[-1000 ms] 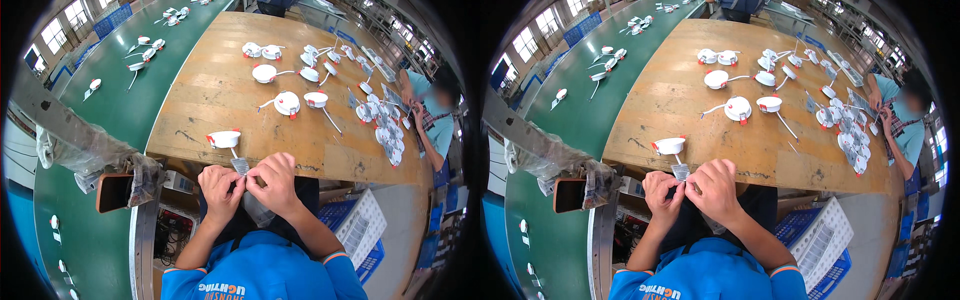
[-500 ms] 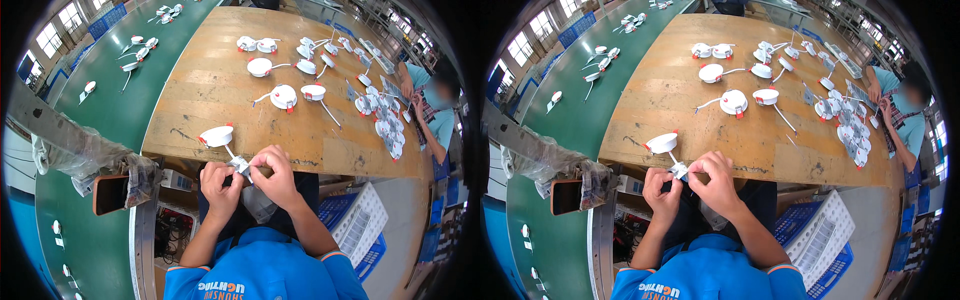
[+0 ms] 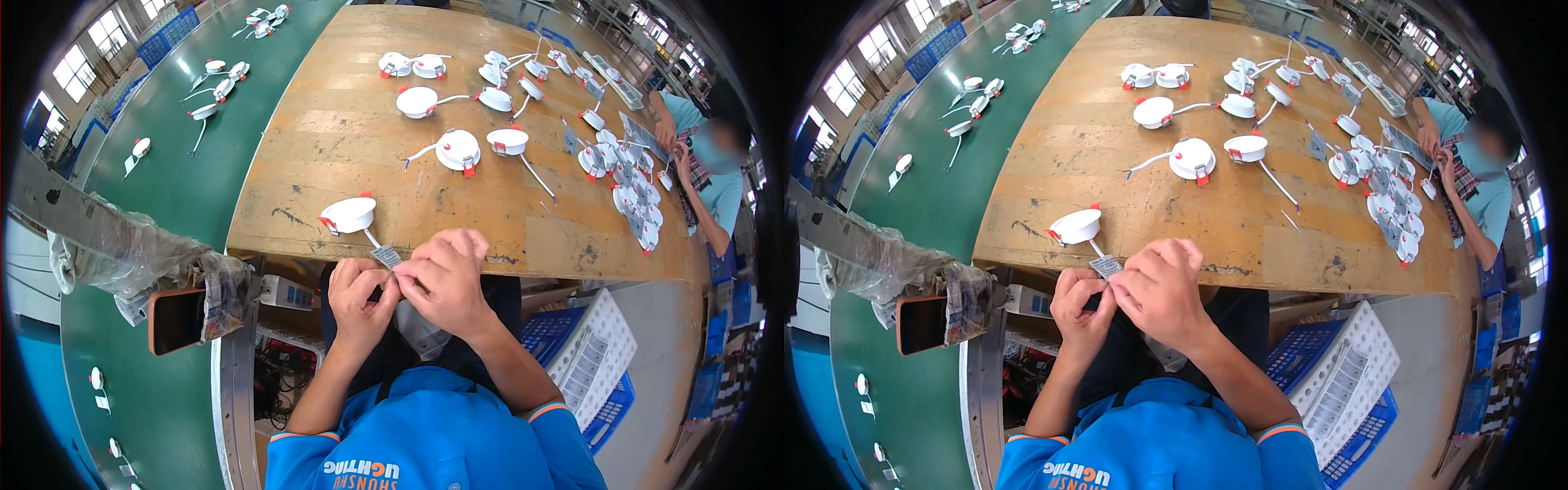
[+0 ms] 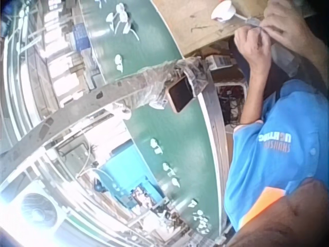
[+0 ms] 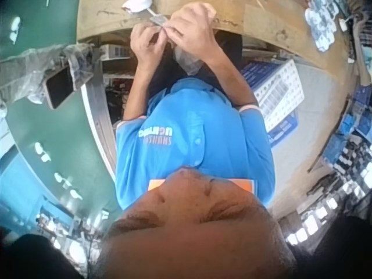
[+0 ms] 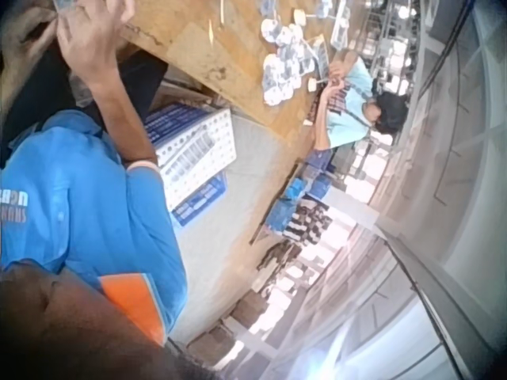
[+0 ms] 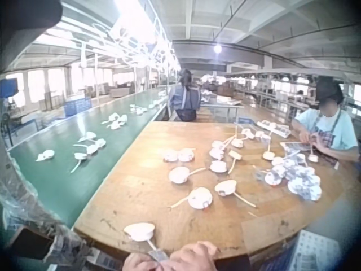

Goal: The person applies labels to the backs of circular LED light fixtures by hand.

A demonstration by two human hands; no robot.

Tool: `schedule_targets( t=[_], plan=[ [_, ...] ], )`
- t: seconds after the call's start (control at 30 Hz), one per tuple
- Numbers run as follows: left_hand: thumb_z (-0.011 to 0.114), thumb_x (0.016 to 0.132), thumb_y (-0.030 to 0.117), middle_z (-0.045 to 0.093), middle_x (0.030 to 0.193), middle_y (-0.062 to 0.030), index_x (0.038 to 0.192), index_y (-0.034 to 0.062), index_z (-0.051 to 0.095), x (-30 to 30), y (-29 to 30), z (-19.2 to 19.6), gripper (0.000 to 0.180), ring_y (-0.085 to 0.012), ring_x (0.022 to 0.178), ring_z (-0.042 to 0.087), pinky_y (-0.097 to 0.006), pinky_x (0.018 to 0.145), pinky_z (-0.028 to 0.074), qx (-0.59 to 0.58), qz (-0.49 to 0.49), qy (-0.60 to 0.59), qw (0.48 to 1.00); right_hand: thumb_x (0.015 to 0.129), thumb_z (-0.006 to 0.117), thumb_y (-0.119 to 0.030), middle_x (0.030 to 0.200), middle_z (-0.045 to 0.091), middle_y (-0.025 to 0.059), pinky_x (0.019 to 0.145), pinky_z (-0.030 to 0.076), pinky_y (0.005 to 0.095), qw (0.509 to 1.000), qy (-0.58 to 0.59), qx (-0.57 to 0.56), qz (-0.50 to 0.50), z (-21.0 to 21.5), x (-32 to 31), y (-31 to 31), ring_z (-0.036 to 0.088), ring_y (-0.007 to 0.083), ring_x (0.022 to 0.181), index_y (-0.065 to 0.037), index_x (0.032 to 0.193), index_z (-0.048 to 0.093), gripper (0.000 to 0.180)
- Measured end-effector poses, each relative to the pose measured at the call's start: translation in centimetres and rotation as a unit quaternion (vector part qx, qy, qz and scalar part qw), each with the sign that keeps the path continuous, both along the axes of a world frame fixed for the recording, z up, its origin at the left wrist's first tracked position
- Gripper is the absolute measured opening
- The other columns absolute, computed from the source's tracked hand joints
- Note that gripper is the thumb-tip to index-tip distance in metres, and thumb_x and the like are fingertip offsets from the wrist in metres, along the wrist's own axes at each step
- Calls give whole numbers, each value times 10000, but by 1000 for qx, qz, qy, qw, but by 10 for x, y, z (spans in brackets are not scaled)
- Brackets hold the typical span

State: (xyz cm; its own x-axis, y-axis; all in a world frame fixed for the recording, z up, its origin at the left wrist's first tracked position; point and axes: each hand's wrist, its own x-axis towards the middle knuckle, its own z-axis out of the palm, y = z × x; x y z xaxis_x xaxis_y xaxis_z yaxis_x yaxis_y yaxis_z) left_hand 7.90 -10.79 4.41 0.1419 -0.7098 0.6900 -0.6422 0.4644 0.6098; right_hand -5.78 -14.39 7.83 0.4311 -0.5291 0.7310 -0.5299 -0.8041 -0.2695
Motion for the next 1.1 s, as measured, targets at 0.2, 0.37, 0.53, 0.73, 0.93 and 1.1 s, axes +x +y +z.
schedule_targets(
  t=[0.2,0.37,0.53,0.73,0.93,1.1],
  plan=[
    [582,628,-51,513,695,-108,667,-2,516,-1,-1,-9,91,-204,643,508,-269,580,402,21,6,58,998,573,633,-68,654,498,-11,710,311,344,971,-145,190,-23,-15,8,-8,451,187,694,-107,594,548,96],
    [540,693,-62,501,719,-87,650,1,465,-5,-1,-8,107,-166,644,502,-254,601,409,32,39,147,988,639,597,-25,614,494,5,620,356,261,886,-319,335,-34,-33,5,-18,458,112,652,-56,616,543,67],
    [493,774,-59,499,817,-82,735,11,468,-3,-2,-25,84,-131,669,522,-236,627,436,12,-22,358,933,742,577,-63,670,519,-23,548,344,150,741,-469,481,5,-25,0,-21,427,-1,615,-13,697,547,73],
    [497,847,84,552,719,-66,786,50,483,-12,-7,-20,71,-161,683,569,-271,647,456,119,-103,624,765,773,573,-85,710,508,-17,536,363,173,654,-504,563,40,-18,-12,-23,463,35,628,-25,838,543,93],
    [499,848,106,583,769,-78,790,56,490,-22,-5,-14,77,-184,717,596,-296,675,484,162,-123,665,719,777,508,-30,777,501,8,554,390,212,467,-619,615,146,-26,-29,-24,478,85,632,-44,984,488,209],
    [507,844,107,586,751,-78,767,61,497,-34,-3,-17,91,-176,715,589,-292,669,475,190,-131,682,694,716,459,40,765,481,20,551,390,244,413,-690,571,167,-26,-52,-29,462,112,650,-50,994,490,294]
  ],
)
